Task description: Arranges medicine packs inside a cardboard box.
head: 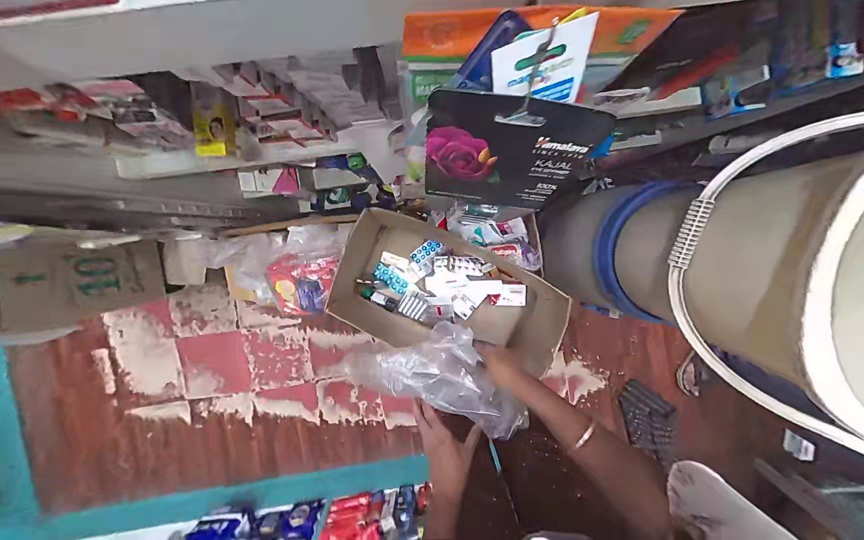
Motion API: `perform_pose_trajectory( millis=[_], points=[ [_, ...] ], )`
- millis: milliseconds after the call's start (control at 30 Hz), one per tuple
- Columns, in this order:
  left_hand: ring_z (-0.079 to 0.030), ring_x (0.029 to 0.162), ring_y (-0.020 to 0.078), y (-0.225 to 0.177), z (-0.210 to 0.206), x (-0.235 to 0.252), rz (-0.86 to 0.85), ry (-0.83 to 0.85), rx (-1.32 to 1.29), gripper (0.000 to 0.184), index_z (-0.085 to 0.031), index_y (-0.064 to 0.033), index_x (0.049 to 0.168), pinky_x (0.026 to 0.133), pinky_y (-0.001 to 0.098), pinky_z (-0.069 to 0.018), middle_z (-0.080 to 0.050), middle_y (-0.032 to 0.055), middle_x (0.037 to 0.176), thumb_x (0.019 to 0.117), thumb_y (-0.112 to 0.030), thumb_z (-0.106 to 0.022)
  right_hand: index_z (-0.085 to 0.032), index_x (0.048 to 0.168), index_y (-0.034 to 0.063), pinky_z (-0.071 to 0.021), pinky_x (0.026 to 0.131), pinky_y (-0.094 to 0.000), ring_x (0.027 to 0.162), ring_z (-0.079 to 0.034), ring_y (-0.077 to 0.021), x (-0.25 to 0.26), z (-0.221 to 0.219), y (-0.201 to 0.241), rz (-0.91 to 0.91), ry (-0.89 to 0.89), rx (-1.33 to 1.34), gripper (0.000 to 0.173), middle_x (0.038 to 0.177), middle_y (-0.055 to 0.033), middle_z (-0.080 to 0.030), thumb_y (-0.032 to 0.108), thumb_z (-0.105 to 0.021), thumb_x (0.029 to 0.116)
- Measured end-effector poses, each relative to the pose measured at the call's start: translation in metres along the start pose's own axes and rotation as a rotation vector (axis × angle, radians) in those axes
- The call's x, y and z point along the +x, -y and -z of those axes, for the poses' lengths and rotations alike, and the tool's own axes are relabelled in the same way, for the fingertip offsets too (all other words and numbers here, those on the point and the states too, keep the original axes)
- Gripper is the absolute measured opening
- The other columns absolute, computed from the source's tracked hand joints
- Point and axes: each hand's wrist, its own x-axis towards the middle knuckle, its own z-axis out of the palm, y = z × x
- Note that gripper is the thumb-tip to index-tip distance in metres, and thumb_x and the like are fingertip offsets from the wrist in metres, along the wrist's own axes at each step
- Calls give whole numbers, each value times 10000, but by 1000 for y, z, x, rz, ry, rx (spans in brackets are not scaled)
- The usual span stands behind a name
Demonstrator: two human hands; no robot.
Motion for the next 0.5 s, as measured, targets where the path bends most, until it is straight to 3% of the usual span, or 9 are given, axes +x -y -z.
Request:
perform_pose_trajectory(
  millis=[100, 200, 300, 367, 400, 433, 500],
  points=[
    [-307, 1419, 623, -12, -3, 4, -79, 46, -91, 1205, -386, 200, 1445, 1123, 652, -364, -203, 466, 1555, 532, -346, -950, -644, 1291, -14, -442, 1032, -614, 1199, -605, -431, -30, -2, -4, 171, 134, 42, 324, 1251, -275, -649, 110, -604, 994],
    [-270, 1444, 610, -8, -1, -4, -103, 148, -209, 920, -550, 126, 1346, 1165, 655, -307, -289, 433, 1541, 580, -223, -920, -654, 1144, -96, -457, 951, -565, 1062, -625, -392, -44, -2, -6, 220, 274, 132, 247, 1112, -286, -656, 5, -640, 918],
    [-456, 1335, 598, 1, 19, -17, -50, 143, -134, 571, -649, 168, 1184, 1111, 677, -364, -531, 407, 1372, 695, -60, -834, -634, 1186, -93, -465, 923, -551, 1000, -623, -351, -40, -10, -18, 255, 417, 217, 349, 1099, -272, -651, 147, -710, 944],
    [-528, 1256, 593, 14, 31, -26, 7, 107, -83, 502, -655, 189, 1154, 1076, 665, -409, -574, 408, 1305, 715, -13, -795, -626, 1279, -29, -482, 841, -468, 915, -603, -248, -36, -2, -22, 223, 466, 243, 413, 1098, -201, -658, 237, -699, 972],
    [-534, 1243, 597, 21, 35, -31, 40, 85, -100, 499, -646, 198, 1167, 1067, 660, -419, -557, 422, 1313, 723, 13, -782, -648, 1230, -4, -473, 779, -400, 839, -575, -182, -33, 3, -24, 194, 410, 248, 355, 1032, -142, -658, 239, -687, 974],
    [-546, 1222, 594, 28, 37, -36, 62, 44, -123, 485, -647, 201, 1156, 1049, 657, -435, -547, 430, 1309, 718, 26, -759, -668, 1189, -12, -488, 835, -416, 880, -603, -202, -28, 12, -26, 144, 307, 240, 318, 1031, -150, -673, 224, -685, 976],
    [-597, 1158, 559, 43, 36, -47, 70, -89, -131, 458, -663, 195, 1098, 994, 635, -479, -574, 415, 1269, 713, -50, -705, -673, 1197, -62, -487, 967, -547, 1050, -651, -373, -7, 28, -33, 44, -21, 131, 389, 1122, -266, -680, 236, -715, 950]
  ],
)
